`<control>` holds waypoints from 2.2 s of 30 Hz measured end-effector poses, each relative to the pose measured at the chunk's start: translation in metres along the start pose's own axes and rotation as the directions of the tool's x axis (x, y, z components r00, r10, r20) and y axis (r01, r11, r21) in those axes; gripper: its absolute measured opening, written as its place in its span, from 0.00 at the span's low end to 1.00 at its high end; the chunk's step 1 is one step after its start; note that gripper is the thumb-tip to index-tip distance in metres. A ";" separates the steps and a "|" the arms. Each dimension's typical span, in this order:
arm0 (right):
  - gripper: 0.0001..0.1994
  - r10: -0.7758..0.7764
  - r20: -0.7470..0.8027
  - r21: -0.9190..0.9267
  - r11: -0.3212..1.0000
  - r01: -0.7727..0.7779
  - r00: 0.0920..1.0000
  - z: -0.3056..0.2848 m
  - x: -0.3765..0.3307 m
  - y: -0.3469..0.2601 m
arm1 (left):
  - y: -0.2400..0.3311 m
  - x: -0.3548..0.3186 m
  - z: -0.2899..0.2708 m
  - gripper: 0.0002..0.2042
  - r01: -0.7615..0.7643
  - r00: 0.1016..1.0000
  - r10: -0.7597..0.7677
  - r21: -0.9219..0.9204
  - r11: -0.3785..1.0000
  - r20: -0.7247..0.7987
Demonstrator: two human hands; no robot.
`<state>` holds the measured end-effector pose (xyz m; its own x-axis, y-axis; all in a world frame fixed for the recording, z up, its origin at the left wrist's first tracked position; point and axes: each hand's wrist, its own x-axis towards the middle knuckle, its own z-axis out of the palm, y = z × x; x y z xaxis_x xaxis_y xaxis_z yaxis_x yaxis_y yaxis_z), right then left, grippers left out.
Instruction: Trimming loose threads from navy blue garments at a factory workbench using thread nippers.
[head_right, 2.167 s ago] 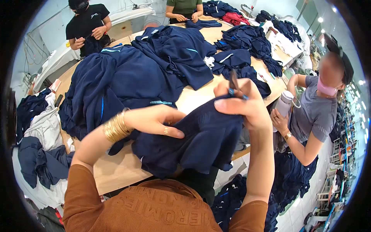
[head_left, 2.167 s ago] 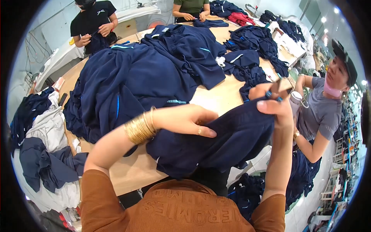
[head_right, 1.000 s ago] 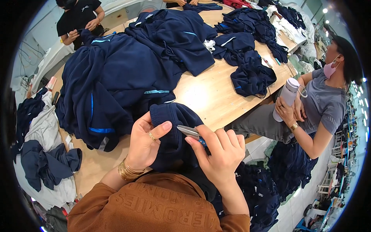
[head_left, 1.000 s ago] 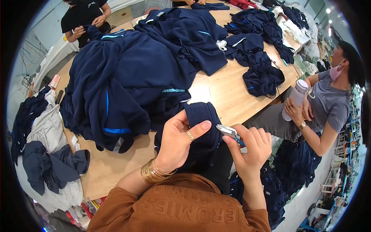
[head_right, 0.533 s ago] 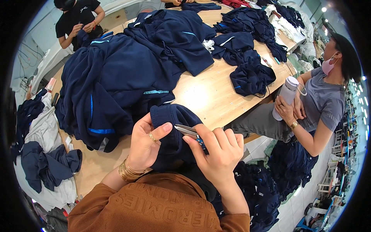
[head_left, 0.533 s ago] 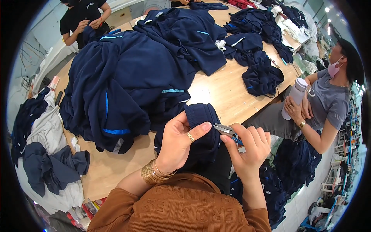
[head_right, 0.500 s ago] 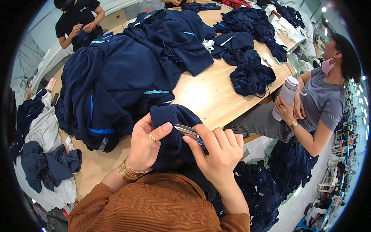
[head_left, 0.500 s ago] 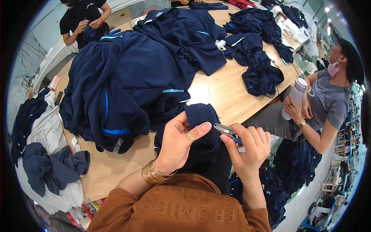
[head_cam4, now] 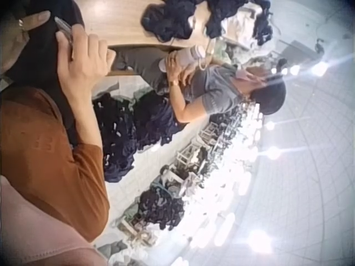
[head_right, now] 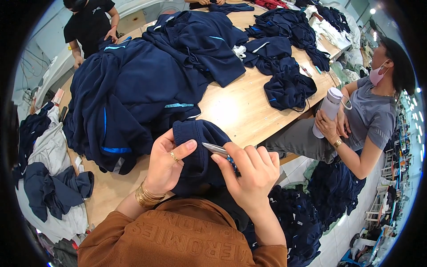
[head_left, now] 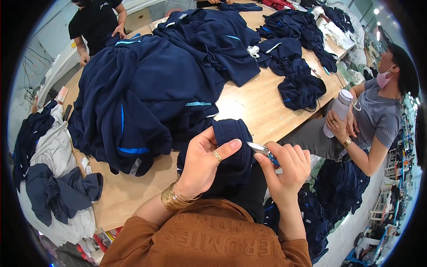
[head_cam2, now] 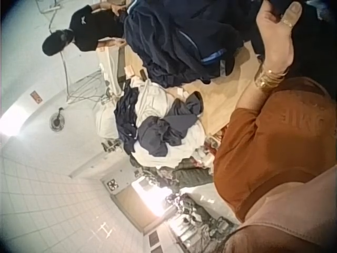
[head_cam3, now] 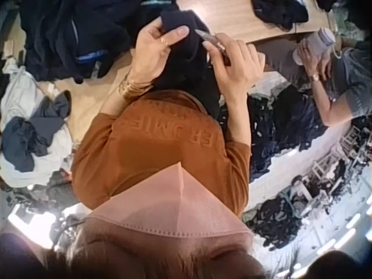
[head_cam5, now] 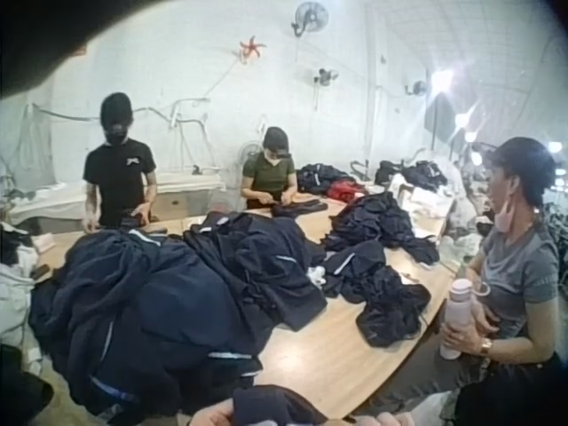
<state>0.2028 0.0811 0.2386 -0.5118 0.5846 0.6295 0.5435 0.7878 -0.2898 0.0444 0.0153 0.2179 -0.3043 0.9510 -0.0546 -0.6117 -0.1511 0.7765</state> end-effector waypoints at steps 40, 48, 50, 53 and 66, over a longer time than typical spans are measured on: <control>0.10 0.154 0.716 0.678 0.079 -0.731 0.681 0.027 0.011 0.059 | 0.082 0.089 -0.003 0.12 -0.118 0.655 -0.556 0.796 0.593 0.511; 0.06 0.383 0.521 0.776 0.158 -0.610 0.763 -0.019 0.018 0.070 | 0.086 0.073 -0.008 0.13 -0.022 0.635 -0.578 0.760 0.649 0.512; 0.06 0.417 0.497 0.796 0.129 -0.591 0.761 -0.017 0.022 0.073 | 0.089 0.075 -0.002 0.14 -0.020 0.638 -0.585 0.770 0.638 0.501; 0.06 0.427 0.497 0.796 0.121 -0.592 0.755 -0.017 0.024 0.074 | 0.088 0.081 -0.003 0.14 -0.047 0.627 -0.579 0.767 0.640 0.521; 0.15 0.113 0.146 0.712 0.677 -0.184 0.983 0.016 0.001 0.040 | 0.041 0.051 -0.008 0.14 0.336 0.795 -0.555 0.585 0.738 0.244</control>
<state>0.2135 0.1165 0.2153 -0.5383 0.6921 0.4808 -0.0117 0.5643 -0.8255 -0.0021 0.0549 0.2415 0.2758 0.9059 -0.3214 -0.1260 0.3656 0.9222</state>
